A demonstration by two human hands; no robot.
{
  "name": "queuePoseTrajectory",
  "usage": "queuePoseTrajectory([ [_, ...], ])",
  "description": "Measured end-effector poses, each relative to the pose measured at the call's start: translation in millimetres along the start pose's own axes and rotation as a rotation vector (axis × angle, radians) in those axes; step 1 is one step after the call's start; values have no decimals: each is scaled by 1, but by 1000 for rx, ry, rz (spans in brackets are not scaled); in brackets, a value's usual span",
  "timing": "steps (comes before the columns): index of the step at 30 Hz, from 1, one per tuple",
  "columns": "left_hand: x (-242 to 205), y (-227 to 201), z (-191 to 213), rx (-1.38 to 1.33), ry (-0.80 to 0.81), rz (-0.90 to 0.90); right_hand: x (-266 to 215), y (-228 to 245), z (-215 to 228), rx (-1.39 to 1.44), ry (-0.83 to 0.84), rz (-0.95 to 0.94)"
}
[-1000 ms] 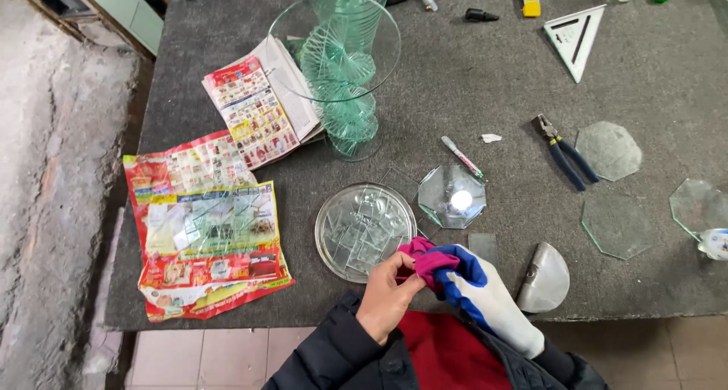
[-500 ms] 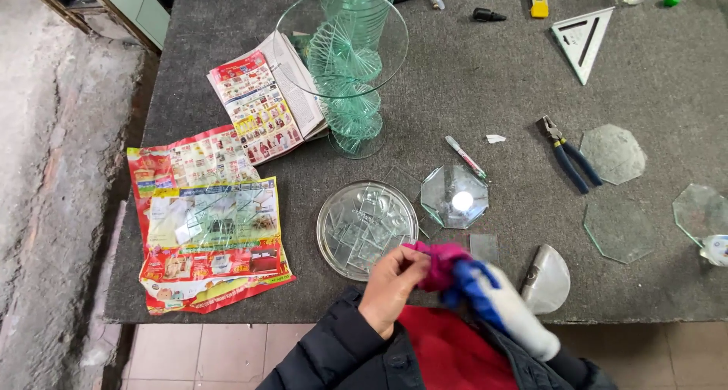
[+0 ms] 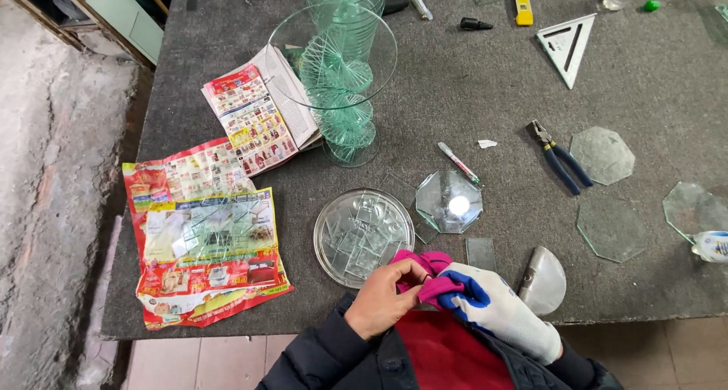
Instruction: The person is cleaning a circular glass plate with a cloth and inspecting small glass components on a workshop table.
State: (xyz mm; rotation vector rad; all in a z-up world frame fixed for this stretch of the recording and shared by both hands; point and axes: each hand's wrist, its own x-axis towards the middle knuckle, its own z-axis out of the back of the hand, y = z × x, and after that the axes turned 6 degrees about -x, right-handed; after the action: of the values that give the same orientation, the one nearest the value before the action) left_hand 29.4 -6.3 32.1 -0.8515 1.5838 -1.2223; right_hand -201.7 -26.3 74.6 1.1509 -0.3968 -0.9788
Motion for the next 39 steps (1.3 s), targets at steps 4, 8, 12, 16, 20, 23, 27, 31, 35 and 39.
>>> queuePoseTrajectory([
  [4,3,3,-6,-150,-35,4,0,2,-9,-46,-92,0],
  [8,8,12,-10,-264,-147,-37,0,-82,-25,446,-287,-147],
  [12,8,16,-6,-528,-250,109,4,-3,-2,190,-414,-396],
  [16,14,20,-13,-569,-275,85,3,-57,-15,333,-259,-203],
  [20,10,12,-10,-384,-204,122,12,-42,-30,324,-142,-156],
  [23,7,10,1,-238,-141,121,12,-34,-30,280,-101,-115],
  [27,-1,10,9,-219,18,54,8,-32,-27,95,-57,-74],
  [31,10,39,0,-253,-215,32,6,-98,-36,296,-182,-276],
  [35,13,32,-7,-363,-377,174,14,-141,-38,396,-305,-192],
  [39,13,33,-17,-380,-344,167,28,-83,-40,172,-183,-410],
])
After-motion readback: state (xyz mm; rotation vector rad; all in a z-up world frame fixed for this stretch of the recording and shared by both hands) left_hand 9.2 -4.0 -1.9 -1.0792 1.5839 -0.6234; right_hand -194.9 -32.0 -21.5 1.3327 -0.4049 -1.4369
